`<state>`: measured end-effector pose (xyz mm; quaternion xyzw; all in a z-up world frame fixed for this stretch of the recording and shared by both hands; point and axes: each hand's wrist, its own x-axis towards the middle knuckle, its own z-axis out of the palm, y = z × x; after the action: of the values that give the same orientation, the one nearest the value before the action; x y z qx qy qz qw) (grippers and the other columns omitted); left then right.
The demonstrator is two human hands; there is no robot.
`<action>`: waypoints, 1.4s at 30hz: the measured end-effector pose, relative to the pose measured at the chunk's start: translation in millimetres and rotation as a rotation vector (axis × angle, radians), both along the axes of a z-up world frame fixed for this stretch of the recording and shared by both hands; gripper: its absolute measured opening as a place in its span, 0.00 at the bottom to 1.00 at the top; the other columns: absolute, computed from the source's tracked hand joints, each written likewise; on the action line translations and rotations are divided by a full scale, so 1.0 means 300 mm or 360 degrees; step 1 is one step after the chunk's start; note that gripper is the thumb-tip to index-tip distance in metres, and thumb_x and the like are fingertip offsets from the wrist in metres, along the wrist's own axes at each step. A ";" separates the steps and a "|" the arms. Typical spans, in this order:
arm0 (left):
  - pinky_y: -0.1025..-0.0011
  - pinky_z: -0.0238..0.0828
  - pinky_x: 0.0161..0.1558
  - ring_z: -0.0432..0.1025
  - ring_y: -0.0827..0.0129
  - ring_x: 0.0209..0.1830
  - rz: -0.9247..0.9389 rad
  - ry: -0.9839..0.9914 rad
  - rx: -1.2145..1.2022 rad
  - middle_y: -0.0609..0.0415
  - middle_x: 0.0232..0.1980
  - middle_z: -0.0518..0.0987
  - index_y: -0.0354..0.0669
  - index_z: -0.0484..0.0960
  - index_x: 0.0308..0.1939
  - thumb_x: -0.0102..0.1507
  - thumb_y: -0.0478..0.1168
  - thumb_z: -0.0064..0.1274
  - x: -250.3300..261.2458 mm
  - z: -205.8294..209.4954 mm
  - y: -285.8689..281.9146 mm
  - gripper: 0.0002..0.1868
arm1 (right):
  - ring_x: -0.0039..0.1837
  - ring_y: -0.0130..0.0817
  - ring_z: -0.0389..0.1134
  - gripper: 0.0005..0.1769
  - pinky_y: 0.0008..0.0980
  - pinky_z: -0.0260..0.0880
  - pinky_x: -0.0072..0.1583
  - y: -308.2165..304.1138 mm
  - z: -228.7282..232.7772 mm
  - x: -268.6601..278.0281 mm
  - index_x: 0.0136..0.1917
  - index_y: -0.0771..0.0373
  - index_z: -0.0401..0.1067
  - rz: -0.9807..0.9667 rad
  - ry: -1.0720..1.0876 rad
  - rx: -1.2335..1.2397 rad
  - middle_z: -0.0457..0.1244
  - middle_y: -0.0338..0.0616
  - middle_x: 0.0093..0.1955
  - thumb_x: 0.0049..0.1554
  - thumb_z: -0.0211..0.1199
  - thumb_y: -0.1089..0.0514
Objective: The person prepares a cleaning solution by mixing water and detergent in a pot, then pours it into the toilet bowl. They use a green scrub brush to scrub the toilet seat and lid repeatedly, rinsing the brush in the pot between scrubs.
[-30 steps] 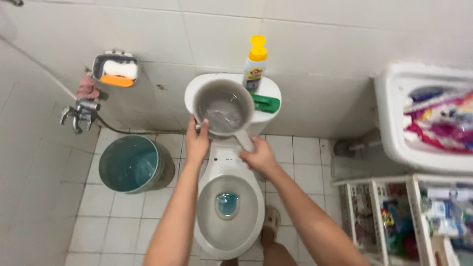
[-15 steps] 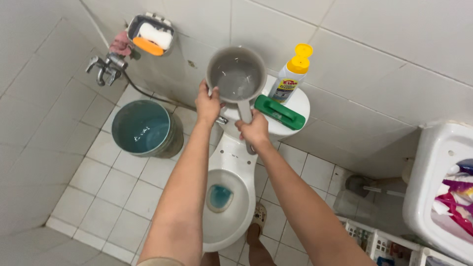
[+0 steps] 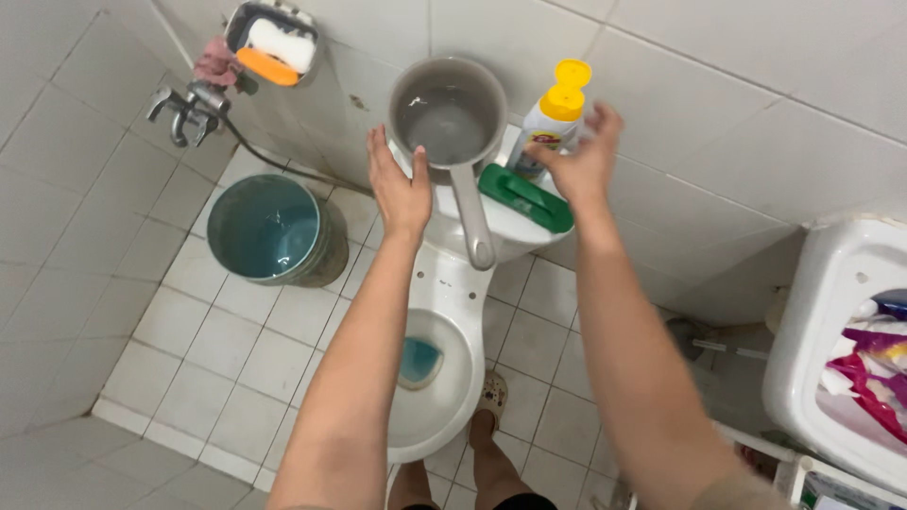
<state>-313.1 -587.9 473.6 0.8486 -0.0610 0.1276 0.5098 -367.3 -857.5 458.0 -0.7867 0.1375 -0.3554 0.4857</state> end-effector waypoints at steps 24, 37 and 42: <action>0.53 0.53 0.74 0.56 0.38 0.77 -0.2097 -0.0205 -0.0045 0.28 0.78 0.57 0.29 0.45 0.78 0.61 0.49 0.67 -0.787 0.282 -0.700 0.56 | 0.71 0.42 0.65 0.55 0.40 0.68 0.74 -0.218 0.451 -1.131 0.80 0.61 0.39 -0.0590 -0.0159 -0.0173 0.59 0.53 0.70 0.57 0.78 0.70; 0.53 0.66 0.65 0.67 0.36 0.65 -0.2015 -0.0133 -0.0246 0.29 0.65 0.69 0.26 0.51 0.73 0.44 0.37 0.76 -1.507 0.186 -1.324 0.61 | 0.67 0.35 0.67 0.42 0.34 0.70 0.70 -0.670 0.412 -1.557 0.79 0.64 0.50 -0.0717 -0.0520 0.0153 0.60 0.49 0.69 0.61 0.70 0.74; 0.56 0.68 0.65 0.68 0.39 0.68 -0.1976 0.0004 -0.0198 0.31 0.67 0.70 0.27 0.52 0.74 0.47 0.38 0.74 -1.565 0.128 -1.498 0.59 | 0.64 0.34 0.70 0.42 0.36 0.74 0.68 -0.833 0.389 -1.625 0.81 0.64 0.49 -0.0535 -0.0341 0.0272 0.63 0.49 0.66 0.61 0.67 0.71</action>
<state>-782.7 -1037.3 511.9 0.6237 -0.5349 -0.1903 0.5374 -854.7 -1107.3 574.6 -0.6664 0.2438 -0.5001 0.4965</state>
